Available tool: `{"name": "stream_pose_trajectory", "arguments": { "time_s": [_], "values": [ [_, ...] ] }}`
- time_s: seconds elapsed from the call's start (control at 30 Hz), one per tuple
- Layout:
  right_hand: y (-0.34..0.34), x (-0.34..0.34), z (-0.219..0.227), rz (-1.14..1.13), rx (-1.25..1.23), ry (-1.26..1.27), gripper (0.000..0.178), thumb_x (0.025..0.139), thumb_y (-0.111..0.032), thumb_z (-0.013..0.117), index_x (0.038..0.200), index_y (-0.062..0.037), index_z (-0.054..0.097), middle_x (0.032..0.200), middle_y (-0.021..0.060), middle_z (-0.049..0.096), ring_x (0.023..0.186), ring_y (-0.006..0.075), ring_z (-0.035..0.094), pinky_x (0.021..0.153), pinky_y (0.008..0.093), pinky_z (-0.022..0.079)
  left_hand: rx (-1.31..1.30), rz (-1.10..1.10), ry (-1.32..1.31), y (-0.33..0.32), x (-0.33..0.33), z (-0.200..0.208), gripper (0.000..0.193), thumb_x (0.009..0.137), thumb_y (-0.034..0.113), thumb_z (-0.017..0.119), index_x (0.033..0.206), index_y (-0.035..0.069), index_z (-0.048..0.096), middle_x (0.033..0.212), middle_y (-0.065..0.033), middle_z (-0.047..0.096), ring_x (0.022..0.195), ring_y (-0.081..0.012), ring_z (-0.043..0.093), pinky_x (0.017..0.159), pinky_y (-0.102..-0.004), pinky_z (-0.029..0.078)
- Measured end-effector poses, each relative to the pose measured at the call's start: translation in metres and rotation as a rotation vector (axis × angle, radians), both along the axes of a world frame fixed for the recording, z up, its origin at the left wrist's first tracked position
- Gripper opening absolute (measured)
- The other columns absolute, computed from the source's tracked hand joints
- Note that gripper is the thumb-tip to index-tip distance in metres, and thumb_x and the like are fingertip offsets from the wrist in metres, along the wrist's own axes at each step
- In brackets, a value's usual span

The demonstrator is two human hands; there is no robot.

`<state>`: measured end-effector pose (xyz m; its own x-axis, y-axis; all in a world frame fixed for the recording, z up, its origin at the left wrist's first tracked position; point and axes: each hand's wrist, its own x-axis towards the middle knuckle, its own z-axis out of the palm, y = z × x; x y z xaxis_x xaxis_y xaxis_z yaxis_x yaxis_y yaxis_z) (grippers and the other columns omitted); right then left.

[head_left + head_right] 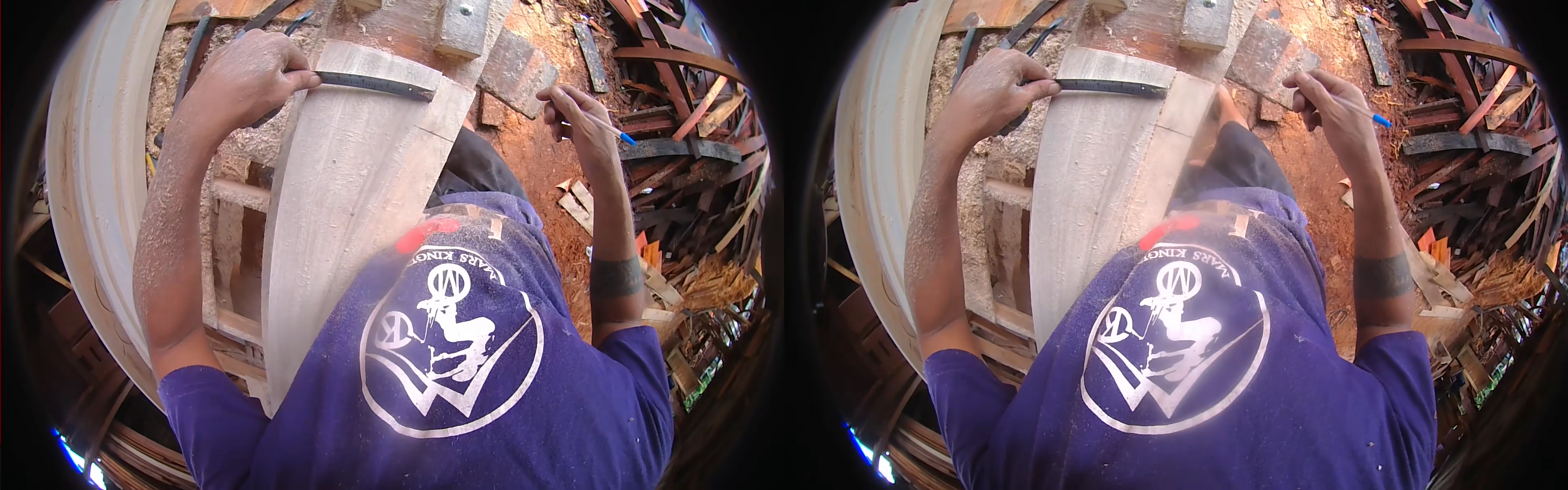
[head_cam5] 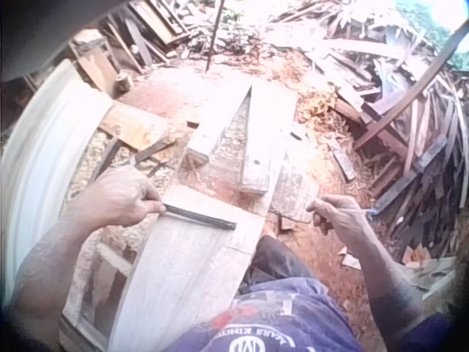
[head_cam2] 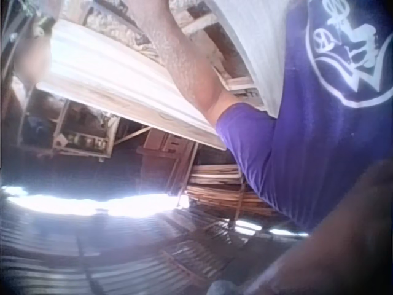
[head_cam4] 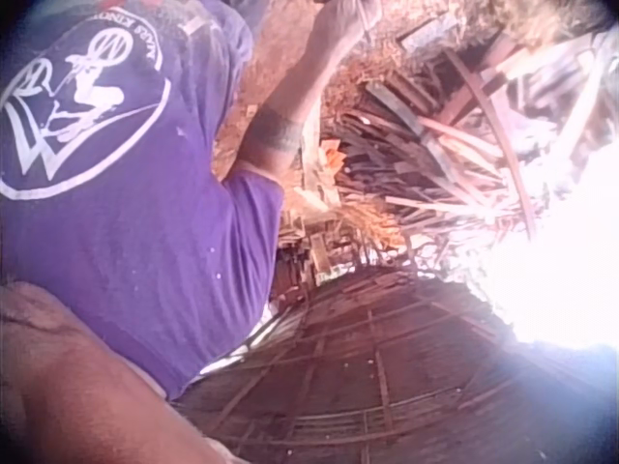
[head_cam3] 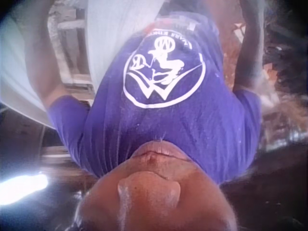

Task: The person measures and marks curved wooden planks using a tape measure, a square, and a pen while the planks are stacked on a workbench.

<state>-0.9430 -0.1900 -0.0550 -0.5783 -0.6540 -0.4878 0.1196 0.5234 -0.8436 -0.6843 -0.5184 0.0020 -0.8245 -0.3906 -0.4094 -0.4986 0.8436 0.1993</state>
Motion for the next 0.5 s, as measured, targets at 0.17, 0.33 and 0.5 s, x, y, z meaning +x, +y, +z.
{"name": "stream_pose_trajectory", "arguments": {
  "time_s": [0.17,0.33,0.5],
  "values": [
    [-0.006,0.004,0.005,0.023,0.0,0.028,0.031,0.106,-0.032,0.06,0.108,-0.0047,0.075,0.077,-0.0041,0.064,0.065,0.0036,0.054,0.059,0.0194,0.043,-0.031,0.018,-0.024,0.002,-0.006,0.0,0.026,0.091,0.03,0.076,0.1,0.007,0.083,0.079,-0.0114,0.076,0.069,-0.0221,0.07,0.071,-0.0388,0.056],
    [-0.006,0.004,0.002,0.028,-0.011,0.023,0.031,0.106,-0.032,0.061,0.107,-0.0047,0.075,0.077,-0.0038,0.064,0.065,0.0038,0.054,0.059,0.0194,0.044,-0.067,-0.023,0.073,-0.003,-0.001,-0.01,0.025,0.091,0.029,0.075,0.1,0.007,0.083,0.078,-0.0103,0.076,0.066,-0.0215,0.069,0.069,-0.0381,0.056],
    [-0.006,0.006,0.0,0.014,-0.017,0.013,0.031,0.106,-0.032,0.061,0.107,-0.0045,0.075,0.078,-0.0036,0.064,0.065,0.0038,0.055,0.059,0.0192,0.044,-0.07,-0.004,0.071,-0.003,-0.001,-0.011,0.024,0.092,0.029,0.075,0.1,0.008,0.083,0.08,-0.0102,0.077,0.07,-0.022,0.069,0.071,-0.0385,0.056]
  ]
}}
